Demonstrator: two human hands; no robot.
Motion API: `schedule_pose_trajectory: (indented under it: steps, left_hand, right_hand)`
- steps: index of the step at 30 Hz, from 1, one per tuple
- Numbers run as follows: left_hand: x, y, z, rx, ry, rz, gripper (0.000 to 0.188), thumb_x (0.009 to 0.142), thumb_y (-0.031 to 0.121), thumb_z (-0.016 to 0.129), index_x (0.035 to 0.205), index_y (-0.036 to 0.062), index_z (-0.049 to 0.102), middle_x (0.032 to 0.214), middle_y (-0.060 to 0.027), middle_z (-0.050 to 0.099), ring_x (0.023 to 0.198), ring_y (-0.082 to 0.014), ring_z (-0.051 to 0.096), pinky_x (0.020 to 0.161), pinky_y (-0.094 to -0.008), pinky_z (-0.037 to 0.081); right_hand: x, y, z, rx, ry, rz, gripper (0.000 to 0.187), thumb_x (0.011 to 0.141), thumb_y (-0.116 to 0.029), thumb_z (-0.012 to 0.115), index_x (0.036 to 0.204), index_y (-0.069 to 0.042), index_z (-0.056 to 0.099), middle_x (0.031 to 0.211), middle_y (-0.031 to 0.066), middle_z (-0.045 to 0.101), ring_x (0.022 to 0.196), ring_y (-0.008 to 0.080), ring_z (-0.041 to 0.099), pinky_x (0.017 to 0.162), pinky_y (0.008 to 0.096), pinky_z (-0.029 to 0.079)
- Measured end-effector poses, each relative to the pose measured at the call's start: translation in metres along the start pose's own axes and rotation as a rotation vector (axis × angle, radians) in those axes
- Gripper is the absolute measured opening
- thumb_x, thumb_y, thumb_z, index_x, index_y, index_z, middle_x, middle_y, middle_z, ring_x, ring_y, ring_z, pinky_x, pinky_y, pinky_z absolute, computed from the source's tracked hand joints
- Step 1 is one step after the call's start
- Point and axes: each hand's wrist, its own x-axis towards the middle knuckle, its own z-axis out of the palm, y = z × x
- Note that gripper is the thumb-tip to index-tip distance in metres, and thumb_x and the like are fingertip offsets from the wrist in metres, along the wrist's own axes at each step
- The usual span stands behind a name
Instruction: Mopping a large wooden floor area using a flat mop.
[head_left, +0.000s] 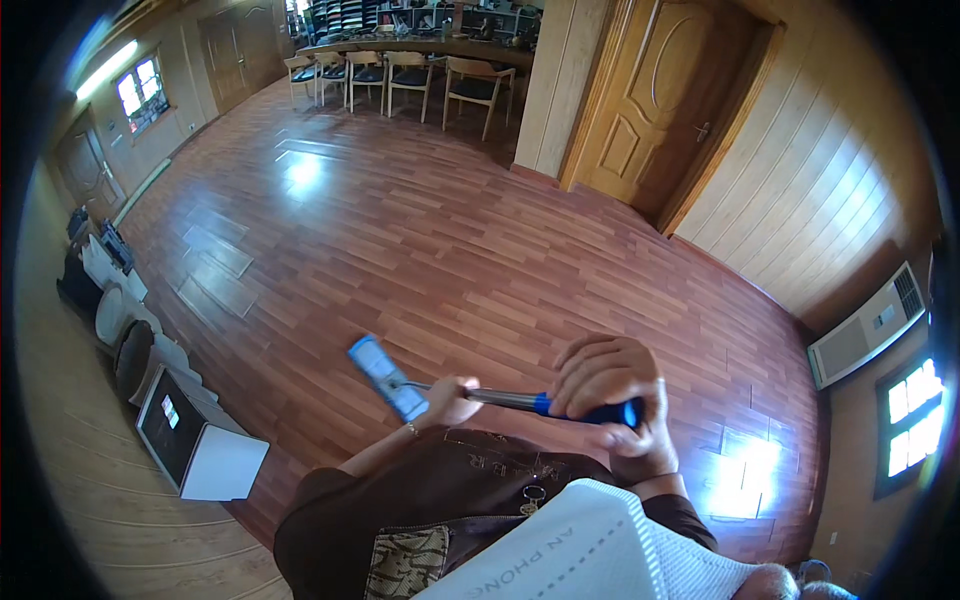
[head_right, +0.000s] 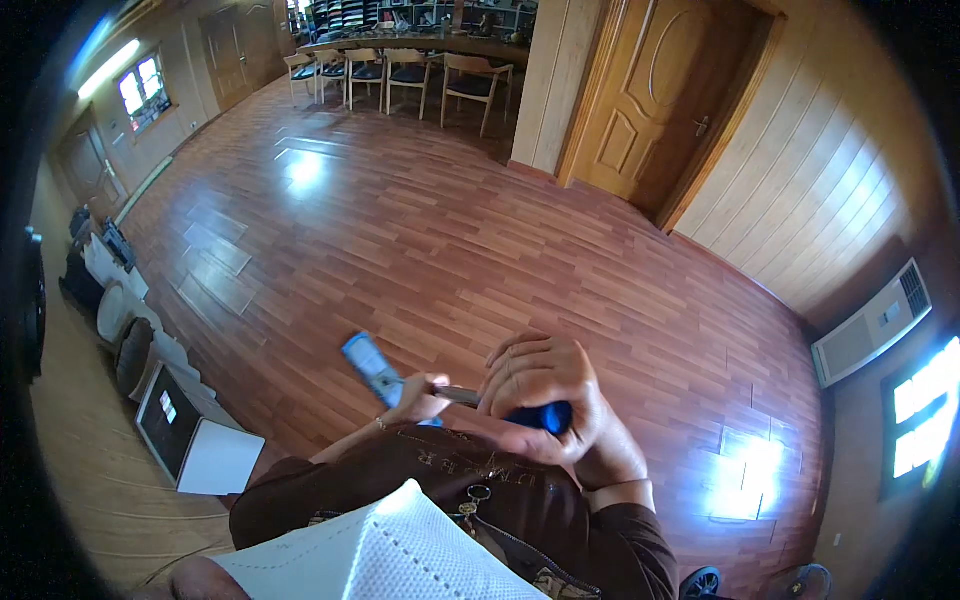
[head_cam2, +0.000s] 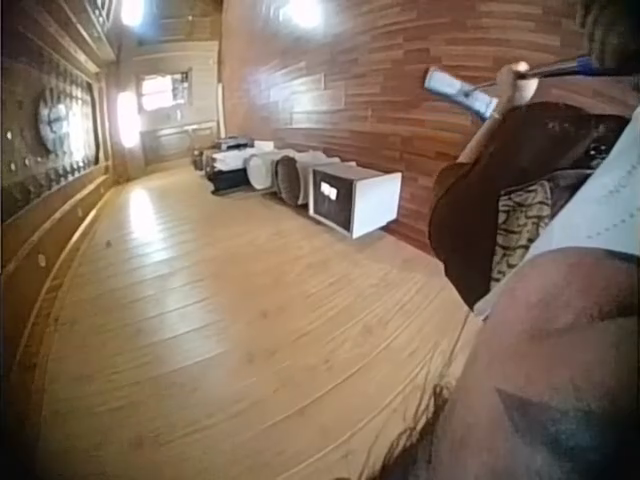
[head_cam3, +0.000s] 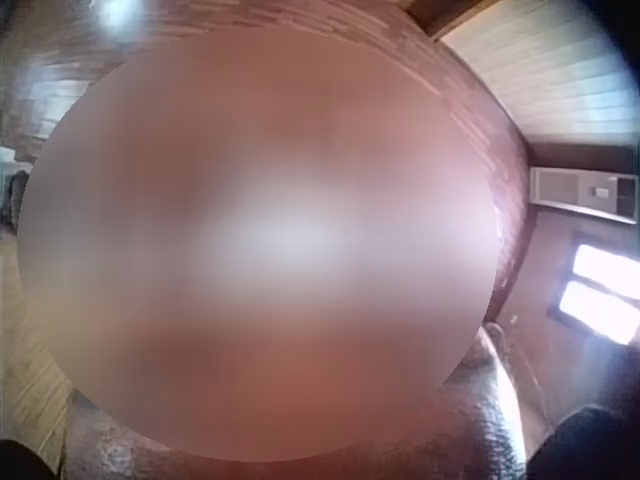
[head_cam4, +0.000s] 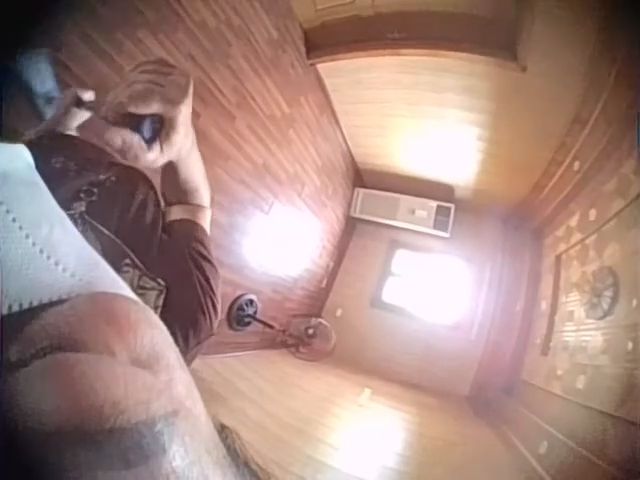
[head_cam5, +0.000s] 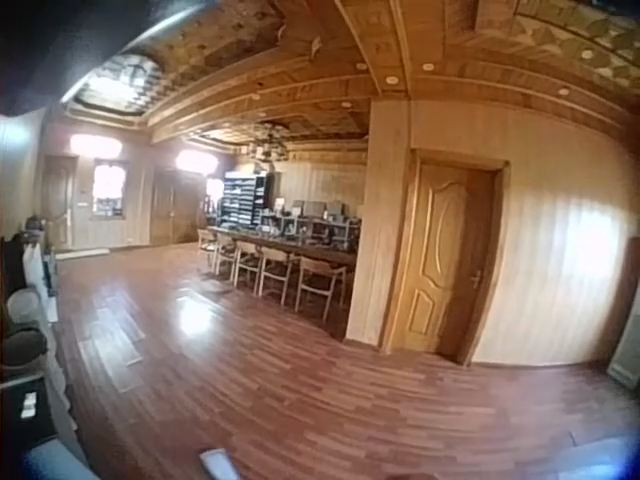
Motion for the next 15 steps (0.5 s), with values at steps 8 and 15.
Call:
schedule_pose_trajectory:
  steps: [8,15]
  left_hand:
    - [0.039,0.061,-0.008,-0.375,-0.124,0.225,0.009,0.08,0.019,0.062,0.081,0.0094,0.062,0.082,-0.0125,0.067,0.071,-0.0287,0.065,0.063,-0.0413,0.049]
    - [0.044,0.018,-0.05,-0.713,-0.125,0.272,0.012,0.079,0.009,0.064,0.091,0.0067,0.064,0.092,-0.0089,0.068,0.072,-0.0197,0.063,0.066,-0.0355,0.05]
  right_hand:
    - [0.041,-0.033,0.014,0.063,-0.218,-0.026,0.022,0.075,-0.02,0.078,0.073,-0.007,0.06,0.062,0.0038,0.058,0.054,0.0226,0.059,0.051,0.0349,0.044]
    - [0.001,0.049,0.055,-0.095,-0.23,0.351,0.031,0.08,-0.025,0.074,0.071,-0.005,0.052,0.065,0.0141,0.053,0.059,0.0337,0.056,0.052,0.0408,0.043]
